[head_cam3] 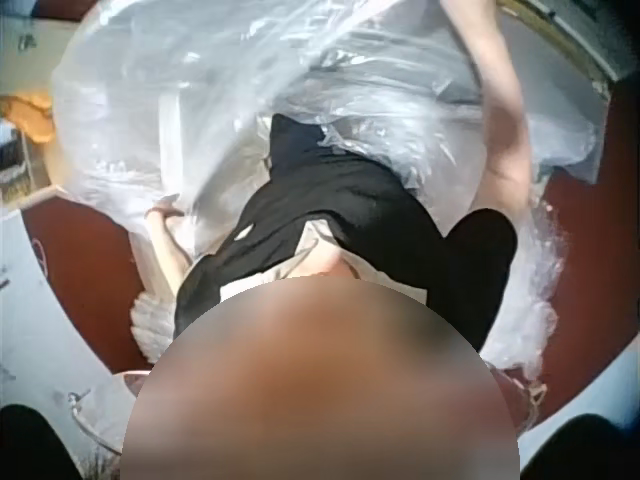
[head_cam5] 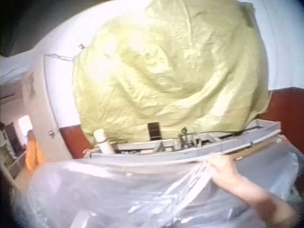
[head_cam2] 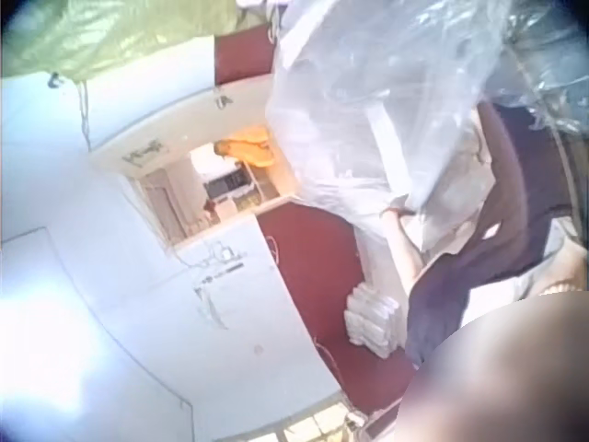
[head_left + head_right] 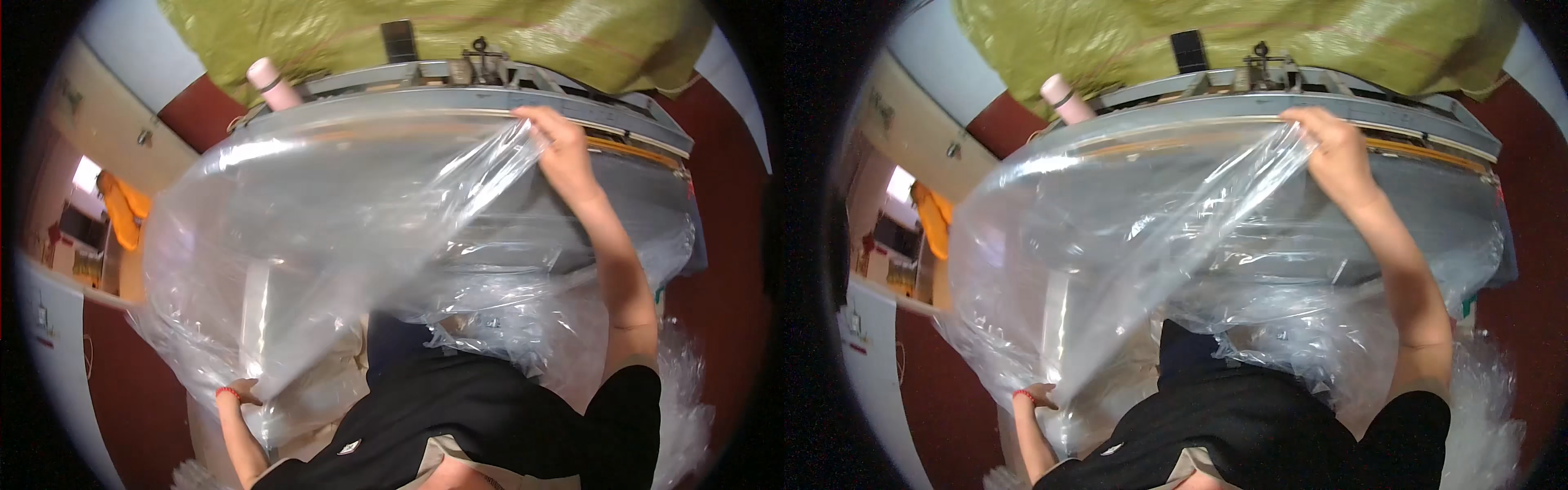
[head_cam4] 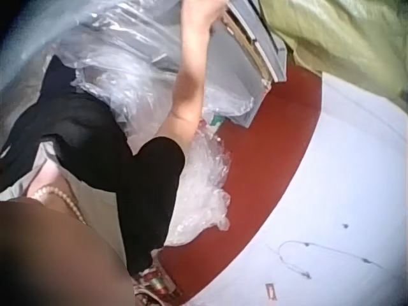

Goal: The person smooths large clear plastic sheets by hand on a manufacturing machine.

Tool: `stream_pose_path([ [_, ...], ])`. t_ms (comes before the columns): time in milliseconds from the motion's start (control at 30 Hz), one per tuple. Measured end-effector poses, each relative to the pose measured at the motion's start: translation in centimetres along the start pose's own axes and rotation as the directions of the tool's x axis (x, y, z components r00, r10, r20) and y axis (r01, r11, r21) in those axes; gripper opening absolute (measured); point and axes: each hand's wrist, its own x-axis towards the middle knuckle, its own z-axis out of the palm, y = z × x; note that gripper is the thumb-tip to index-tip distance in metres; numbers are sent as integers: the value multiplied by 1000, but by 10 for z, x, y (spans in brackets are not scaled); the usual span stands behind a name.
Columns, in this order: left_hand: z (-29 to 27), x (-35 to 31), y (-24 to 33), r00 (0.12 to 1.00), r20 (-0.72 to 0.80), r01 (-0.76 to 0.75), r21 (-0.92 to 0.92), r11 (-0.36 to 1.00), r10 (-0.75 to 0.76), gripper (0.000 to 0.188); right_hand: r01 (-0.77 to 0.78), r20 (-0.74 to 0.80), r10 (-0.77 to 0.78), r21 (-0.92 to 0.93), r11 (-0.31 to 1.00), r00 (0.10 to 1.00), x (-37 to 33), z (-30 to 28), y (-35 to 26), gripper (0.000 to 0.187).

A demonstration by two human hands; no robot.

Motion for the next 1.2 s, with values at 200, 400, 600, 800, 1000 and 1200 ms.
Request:
stream_pose_path([
  [200,-195,-60,186,420,-883,-545,-61,836,209,13,127,-30,-125,64,990,992,-39,-14,-7,32],
  [400,-311,-71,372,-110,-752,-819,439,370,650,48,436,48,-434,-163,885,899,-69,-46,-21,22],
  [600,-340,14,499,225,-516,-933,-360,29,827,43,513,145,-492,-274,814,858,-104,-64,-15,21],
  [800,-332,-28,541,253,-571,-817,-559,-145,781,31,263,311,-134,-420,869,941,-134,-93,19,33],
  [1000,-326,-39,539,94,-554,-850,-477,-222,827,43,-498,-88,578,414,762,811,-110,-66,54,34],
  [1200,-327,-28,540,84,-527,-853,-476,-212,846,50,-760,619,633,646,-73,465,-92,-52,57,25],
])
